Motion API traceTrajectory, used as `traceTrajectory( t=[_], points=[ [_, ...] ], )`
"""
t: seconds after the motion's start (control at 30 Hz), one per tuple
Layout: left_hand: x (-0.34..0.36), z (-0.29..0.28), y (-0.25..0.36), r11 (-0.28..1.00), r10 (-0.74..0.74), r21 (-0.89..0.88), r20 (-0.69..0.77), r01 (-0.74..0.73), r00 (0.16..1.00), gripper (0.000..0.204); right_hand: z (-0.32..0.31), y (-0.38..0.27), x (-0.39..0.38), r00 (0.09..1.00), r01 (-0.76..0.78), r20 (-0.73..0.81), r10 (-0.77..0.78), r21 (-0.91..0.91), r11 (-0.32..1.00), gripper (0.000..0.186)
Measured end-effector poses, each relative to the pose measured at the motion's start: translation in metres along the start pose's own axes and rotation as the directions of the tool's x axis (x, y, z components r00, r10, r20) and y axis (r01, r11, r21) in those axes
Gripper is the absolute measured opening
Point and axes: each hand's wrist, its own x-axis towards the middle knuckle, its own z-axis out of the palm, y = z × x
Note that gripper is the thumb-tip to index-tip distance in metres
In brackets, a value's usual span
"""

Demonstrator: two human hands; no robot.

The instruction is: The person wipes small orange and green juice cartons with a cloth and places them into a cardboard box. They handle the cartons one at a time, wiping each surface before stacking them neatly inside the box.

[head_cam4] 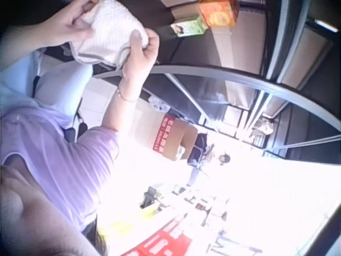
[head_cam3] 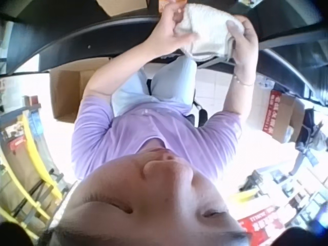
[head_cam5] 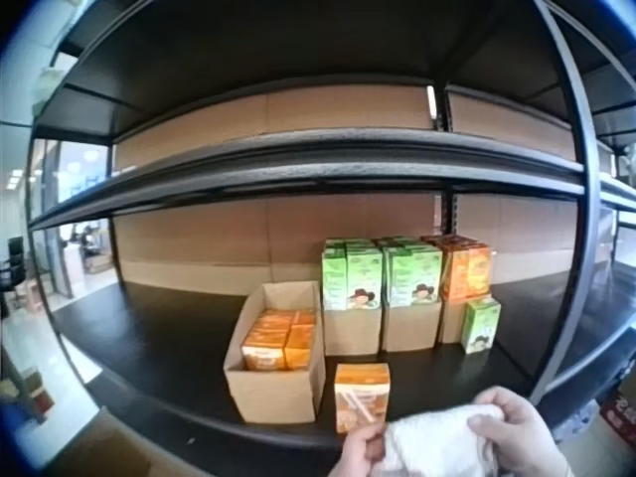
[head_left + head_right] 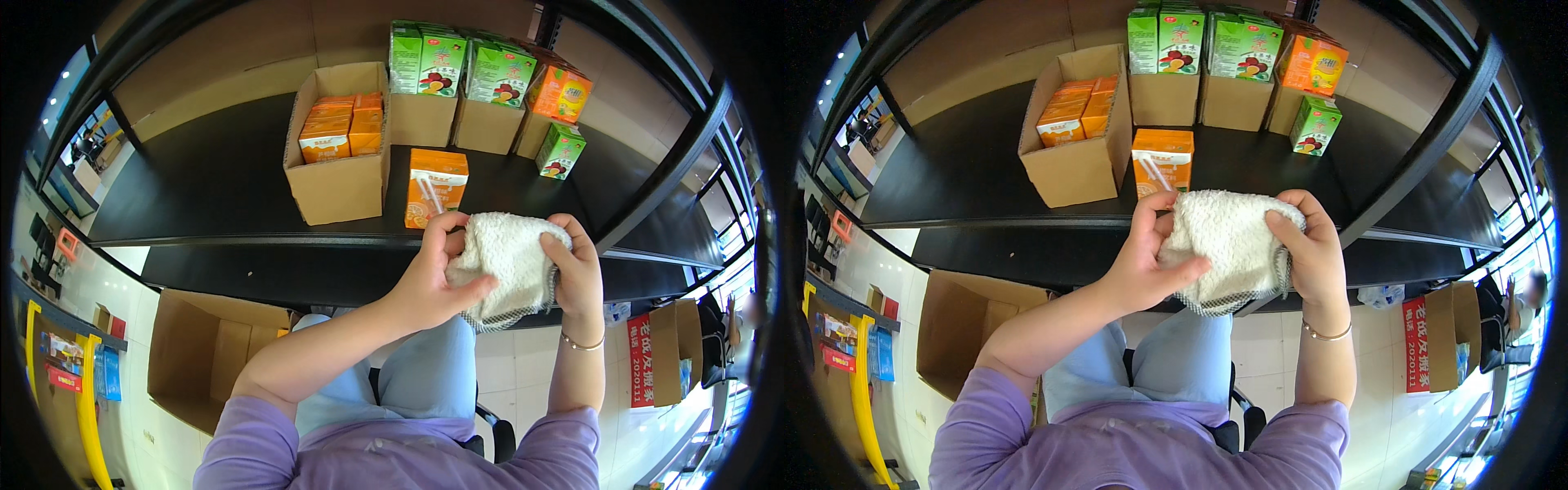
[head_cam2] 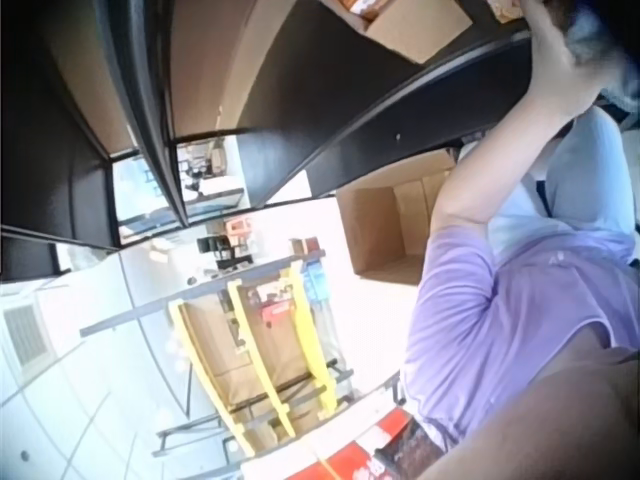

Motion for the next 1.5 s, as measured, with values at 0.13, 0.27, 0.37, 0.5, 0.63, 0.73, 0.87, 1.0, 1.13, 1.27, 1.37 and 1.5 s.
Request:
traceTrajectory(
  t=[0.13,0.27,0.37,0.5,0.63,0.73,0.87,1.0,1.13,1.27,1.37,1.5],
  points=[
    [-0.005,-0.019,0.013,0.985,-0.167,-0.061,-0.077,0.163,0.983,0.04,0.023,0.003,-0.001,0.864,0.472,0.179,-0.47,-0.612,0.634,0.028],
    [-0.005,-0.035,0.026,0.98,-0.194,-0.08,-0.157,0.183,0.968,0.033,0.059,-0.015,-0.02,0.782,0.611,0.525,-0.336,-0.535,0.584,0.046],
    [-0.009,-0.046,0.036,0.974,-0.226,-0.005,-0.136,0.227,0.965,0.038,0.076,-0.007,-0.02,0.821,0.564,0.463,-0.333,-0.572,0.596,0.036],
    [-0.014,-0.066,0.046,0.874,-0.355,0.315,-0.111,0.371,0.928,0.044,0.077,0.009,-0.008,0.93,0.344,0.289,-0.226,-0.473,0.811,0.018],
    [-0.021,-0.077,0.047,0.774,-0.345,0.552,-0.042,0.309,0.938,0.032,0.082,0.01,-0.003,0.958,0.264,0.226,-0.179,-0.438,0.859,0.018],
    [-0.025,-0.076,0.041,0.814,-0.464,0.351,-0.083,0.462,0.882,0.024,0.1,-0.003,-0.012,0.899,0.411,0.379,-0.218,-0.562,0.718,0.02],
    [-0.027,-0.066,0.033,0.857,-0.498,0.046,-0.178,0.513,0.849,0.029,0.118,0.003,-0.031,0.852,0.372,0.519,-0.075,-0.497,0.784,0.026],
    [-0.029,-0.074,0.019,0.876,-0.435,0.181,-0.1,0.446,0.895,0.029,0.102,0.012,-0.028,0.865,0.439,0.453,-0.216,-0.475,0.762,0.023],
    [-0.024,-0.068,0.032,0.84,-0.451,0.38,0.094,0.387,0.887,0.035,0.079,0.014,-0.019,0.898,0.439,0.305,-0.316,-0.633,0.638,0.046],
    [-0.017,-0.061,0.042,0.845,-0.458,0.461,0.366,0.269,0.81,0.041,0.056,0.032,-0.02,0.879,-0.143,0.443,0.178,-0.112,0.983,0.054],
    [-0.014,-0.057,0.036,0.871,-0.426,0.428,0.417,0.241,0.803,0.04,0.037,0.038,-0.023,0.72,-0.337,0.607,0.336,-0.117,0.934,0.04],
    [-0.009,-0.055,0.03,0.834,-0.418,0.476,0.217,0.278,0.882,0.035,0.027,0.041,-0.036,0.717,-0.452,0.529,0.453,-0.142,0.881,0.027]
  ],
)
